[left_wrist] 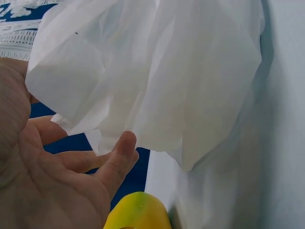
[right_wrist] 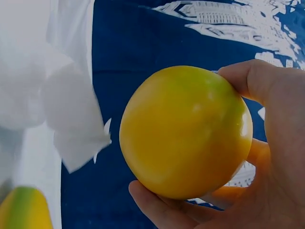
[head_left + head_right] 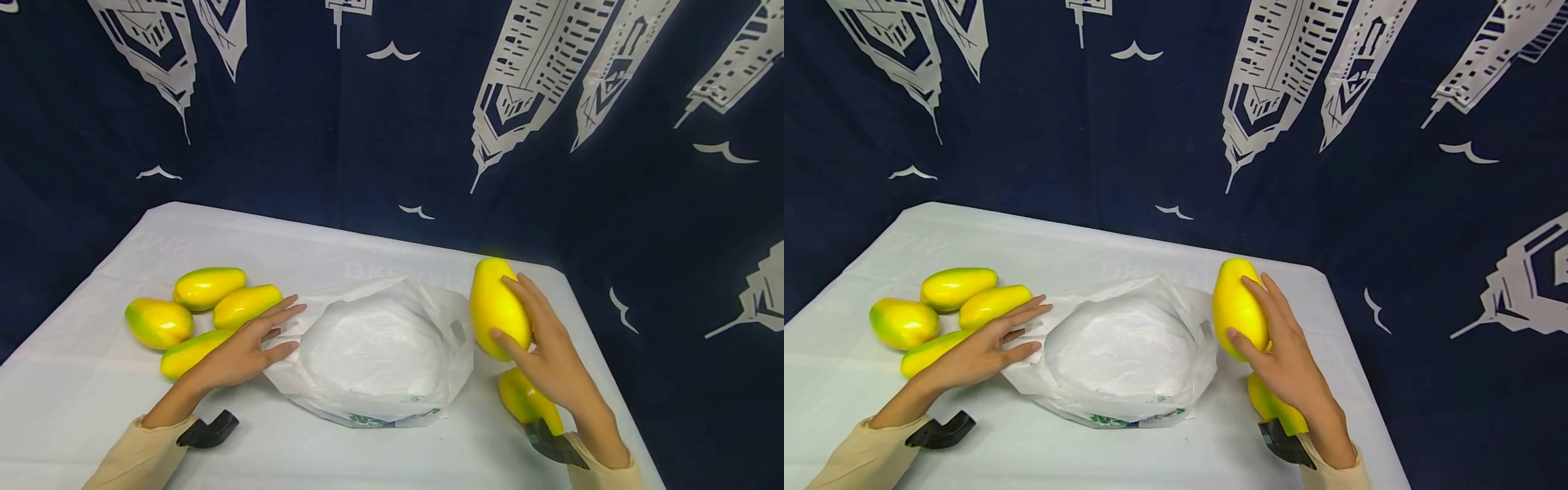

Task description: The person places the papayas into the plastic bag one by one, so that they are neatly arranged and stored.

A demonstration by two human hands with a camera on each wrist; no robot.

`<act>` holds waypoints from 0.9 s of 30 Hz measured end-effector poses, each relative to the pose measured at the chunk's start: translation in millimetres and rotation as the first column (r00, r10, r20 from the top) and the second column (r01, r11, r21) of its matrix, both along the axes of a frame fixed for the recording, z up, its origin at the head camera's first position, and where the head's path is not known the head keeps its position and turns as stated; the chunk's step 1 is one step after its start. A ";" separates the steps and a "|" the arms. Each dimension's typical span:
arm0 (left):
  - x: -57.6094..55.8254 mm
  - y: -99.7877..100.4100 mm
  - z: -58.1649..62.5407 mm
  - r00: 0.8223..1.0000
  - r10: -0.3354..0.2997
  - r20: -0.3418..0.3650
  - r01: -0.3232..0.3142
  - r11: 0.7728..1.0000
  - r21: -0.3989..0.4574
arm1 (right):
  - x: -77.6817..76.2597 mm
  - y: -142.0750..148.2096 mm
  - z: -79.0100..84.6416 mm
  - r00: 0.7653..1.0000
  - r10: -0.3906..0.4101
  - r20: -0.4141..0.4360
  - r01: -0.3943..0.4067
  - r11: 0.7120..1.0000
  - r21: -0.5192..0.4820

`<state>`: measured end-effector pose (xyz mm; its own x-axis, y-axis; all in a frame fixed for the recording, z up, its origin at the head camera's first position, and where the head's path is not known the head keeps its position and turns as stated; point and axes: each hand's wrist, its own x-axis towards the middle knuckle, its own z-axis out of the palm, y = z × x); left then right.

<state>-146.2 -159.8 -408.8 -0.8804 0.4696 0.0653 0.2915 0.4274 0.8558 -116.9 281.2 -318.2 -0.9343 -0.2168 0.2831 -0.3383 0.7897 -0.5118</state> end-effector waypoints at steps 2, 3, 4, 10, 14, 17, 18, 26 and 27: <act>-0.2 -0.1 -0.4 1.000 0.001 0.003 -0.001 1.000 -0.005 | -1.6 -6.1 0.3 1.000 0.018 0.016 -0.018 1.000 -0.001; -0.1 -0.2 -0.5 1.000 0.001 0.005 -0.001 1.000 -0.006 | -2.4 -9.2 0.4 0.999 0.030 0.025 -0.030 1.000 -0.003; -0.1 -0.3 -0.7 1.000 0.001 0.005 -0.001 1.000 -0.007 | -3.3 -12.0 0.6 0.999 0.045 0.031 -0.044 0.999 -0.008; 0.9 -0.4 -1.6 1.000 -0.001 0.008 0.001 1.000 0.000 | -6.3 -27.4 1.4 0.992 0.121 0.046 -0.120 0.993 -0.010; 1.3 0.3 -1.7 1.000 -0.002 0.010 0.002 1.000 -0.001 | -6.2 -36.1 2.2 0.985 0.166 0.042 -0.164 0.986 -0.040; 1.1 0.8 -1.5 1.000 -0.001 0.009 0.001 1.000 -0.004 | -7.3 -42.7 1.5 0.976 0.214 0.031 -0.212 0.976 -0.057; 1.0 0.9 -1.4 1.000 -0.001 0.008 0.001 1.000 -0.005 | -7.6 -45.0 1.2 0.974 0.225 0.025 -0.224 0.973 -0.057; 0.2 1.1 -1.0 1.000 -0.012 -0.008 0.012 1.000 -0.009 | -10.9 -69.2 -2.8 0.961 0.276 0.037 -0.274 0.961 -0.048; 0.2 1.0 -0.8 1.000 -0.013 -0.008 0.013 1.000 -0.008 | -11.5 -72.5 -3.8 0.958 0.282 0.045 -0.280 0.959 -0.045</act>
